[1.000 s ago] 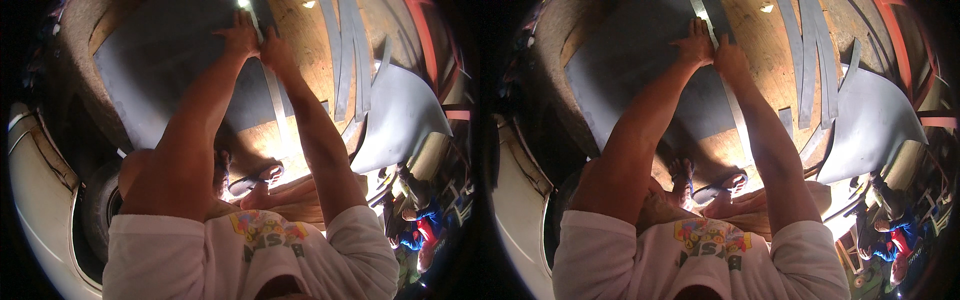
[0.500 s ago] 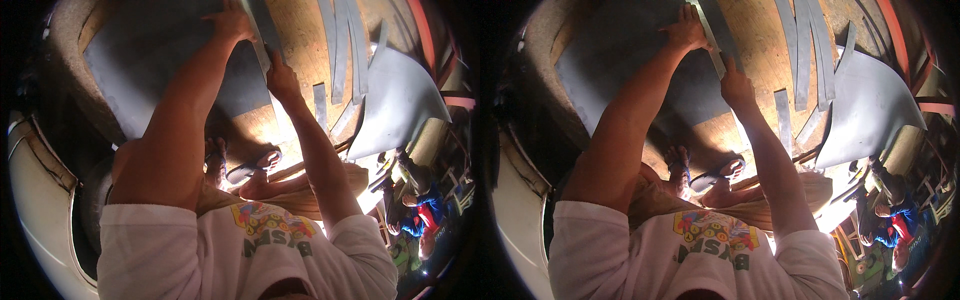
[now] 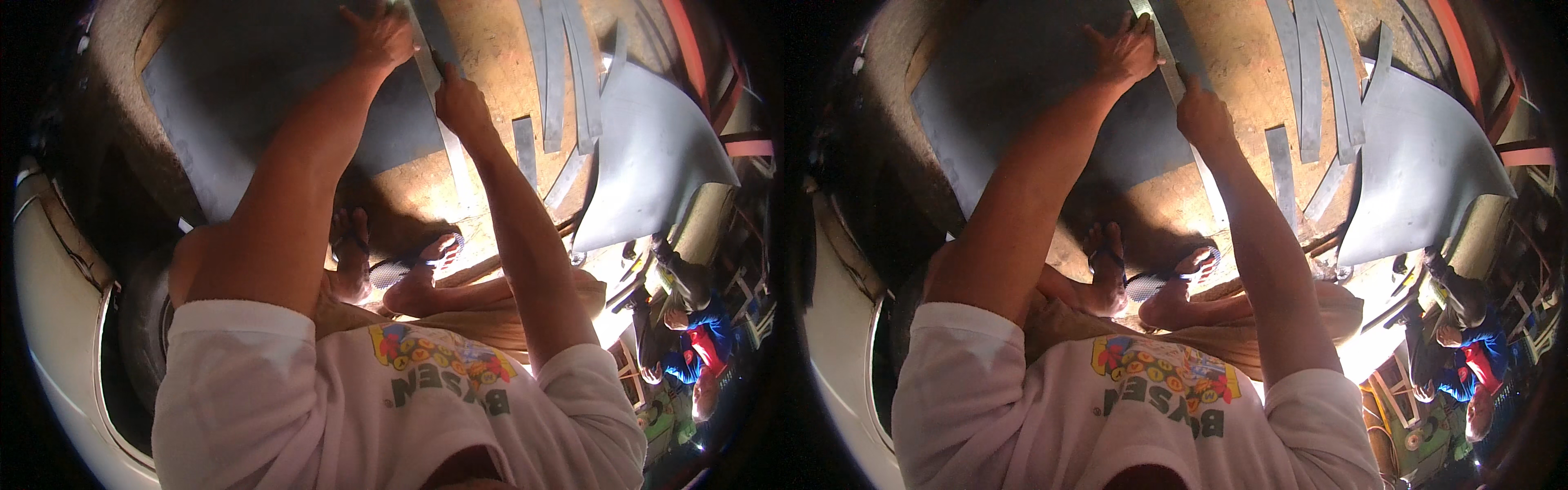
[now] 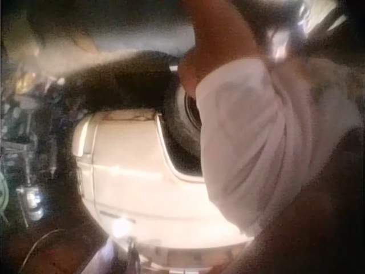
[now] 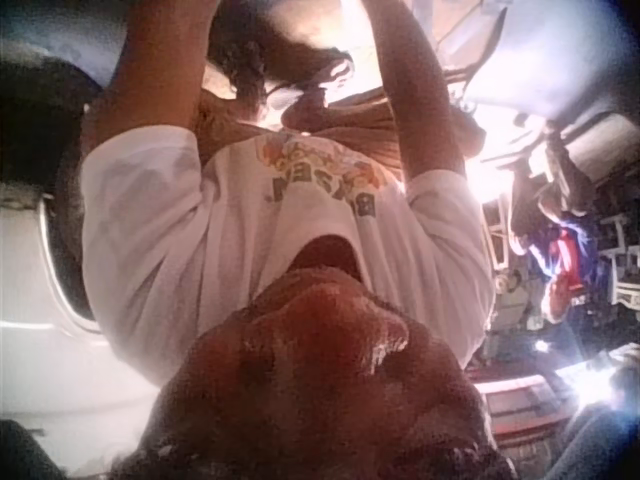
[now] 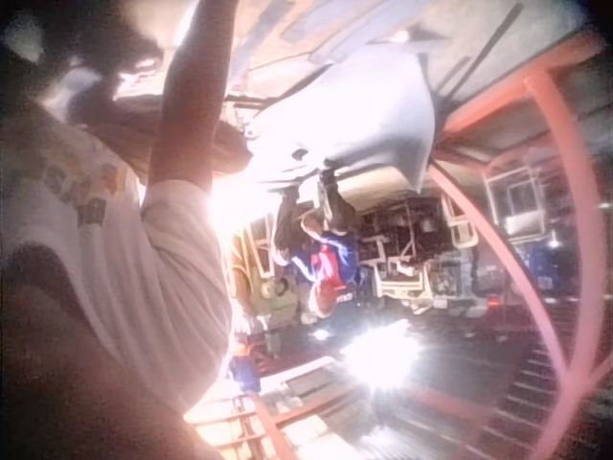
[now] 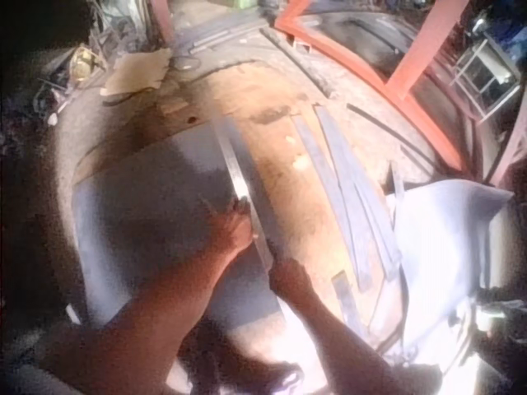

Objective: The person is cutting a large sheet of material using a straight edge and a cutting tool. They align the straight edge, make cuts, and adjust the material as needed.

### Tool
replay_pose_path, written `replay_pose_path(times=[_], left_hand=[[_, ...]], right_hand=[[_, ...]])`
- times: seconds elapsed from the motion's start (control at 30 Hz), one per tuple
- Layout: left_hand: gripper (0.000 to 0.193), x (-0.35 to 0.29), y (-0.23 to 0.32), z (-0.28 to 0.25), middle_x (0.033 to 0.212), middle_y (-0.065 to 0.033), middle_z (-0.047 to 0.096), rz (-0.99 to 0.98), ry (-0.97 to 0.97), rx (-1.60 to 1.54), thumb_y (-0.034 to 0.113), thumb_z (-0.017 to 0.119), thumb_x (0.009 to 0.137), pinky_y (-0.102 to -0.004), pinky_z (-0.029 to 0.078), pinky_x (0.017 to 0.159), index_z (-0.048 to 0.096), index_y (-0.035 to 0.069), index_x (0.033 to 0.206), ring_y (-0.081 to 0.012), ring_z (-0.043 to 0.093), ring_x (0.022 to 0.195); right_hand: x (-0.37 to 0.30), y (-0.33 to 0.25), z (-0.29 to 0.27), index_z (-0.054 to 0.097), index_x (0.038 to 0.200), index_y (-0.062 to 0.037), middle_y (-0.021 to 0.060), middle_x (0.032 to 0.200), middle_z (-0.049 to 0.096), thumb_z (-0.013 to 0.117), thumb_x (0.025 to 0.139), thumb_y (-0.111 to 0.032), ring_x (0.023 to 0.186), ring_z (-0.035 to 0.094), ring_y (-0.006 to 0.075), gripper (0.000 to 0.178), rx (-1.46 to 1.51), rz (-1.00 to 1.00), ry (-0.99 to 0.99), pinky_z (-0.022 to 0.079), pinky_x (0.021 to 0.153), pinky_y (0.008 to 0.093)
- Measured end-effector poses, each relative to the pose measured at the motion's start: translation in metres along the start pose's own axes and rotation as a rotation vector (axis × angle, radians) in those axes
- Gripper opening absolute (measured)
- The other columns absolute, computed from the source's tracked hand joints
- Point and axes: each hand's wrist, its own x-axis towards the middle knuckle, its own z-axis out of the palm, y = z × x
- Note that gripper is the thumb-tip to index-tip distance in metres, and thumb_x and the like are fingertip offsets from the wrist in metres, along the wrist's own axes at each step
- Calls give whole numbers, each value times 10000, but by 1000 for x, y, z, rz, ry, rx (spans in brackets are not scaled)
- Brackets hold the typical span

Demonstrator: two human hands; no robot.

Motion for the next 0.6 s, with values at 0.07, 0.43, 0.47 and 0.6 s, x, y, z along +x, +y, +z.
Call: replay_pose_path(times=[0.07, 0.43, 0.47, 0.6], left_hand=[[1167, -4, 9, -3, 1605, -84, 383, 17, -25, -35, 682, 847, 672, -905, 207, 1057, 392, 46, 1540, -263, 301, 1528], [1389, -14, 39, -45, 1696, -267, 86, -26, -333, -88, 733, 826, 594, -869, 83, 1091, 221, 12, 1616, -413, 76, 1578], [1380, -12, 40, -47, 1695, -272, 80, -20, -352, -81, 738, 815, 606, -875, 79, 1084, 217, 14, 1618, -419, 70, 1577], [1336, -10, 42, -59, 1690, -291, 62, -47, -393, -84, 758, 768, 652, -900, 68, 1051, 213, 28, 1624, -435, 46, 1576]], right_hand=[[-2, 7, 3, 477, 1315, -57, 371, 1008, 677, 491, 976, -134, 975, 659, 566, 347, -4, 29, -13, 515, 877, 644], [-8, 4, -3, 452, 1402, -82, 374, 968, 678, 496, 959, -131, 922, 651, 588, 447, 55, -9, -17, 518, 839, 655], [-9, 6, -3, 444, 1412, -83, 371, 969, 680, 496, 965, -135, 924, 652, 585, 453, 40, 19, -36, 519, 837, 653], [-34, 17, 2, 419, 1417, -81, 364, 977, 682, 491, 988, -154, 928, 660, 570, 442, 20, 108, -95, 521, 827, 647]])
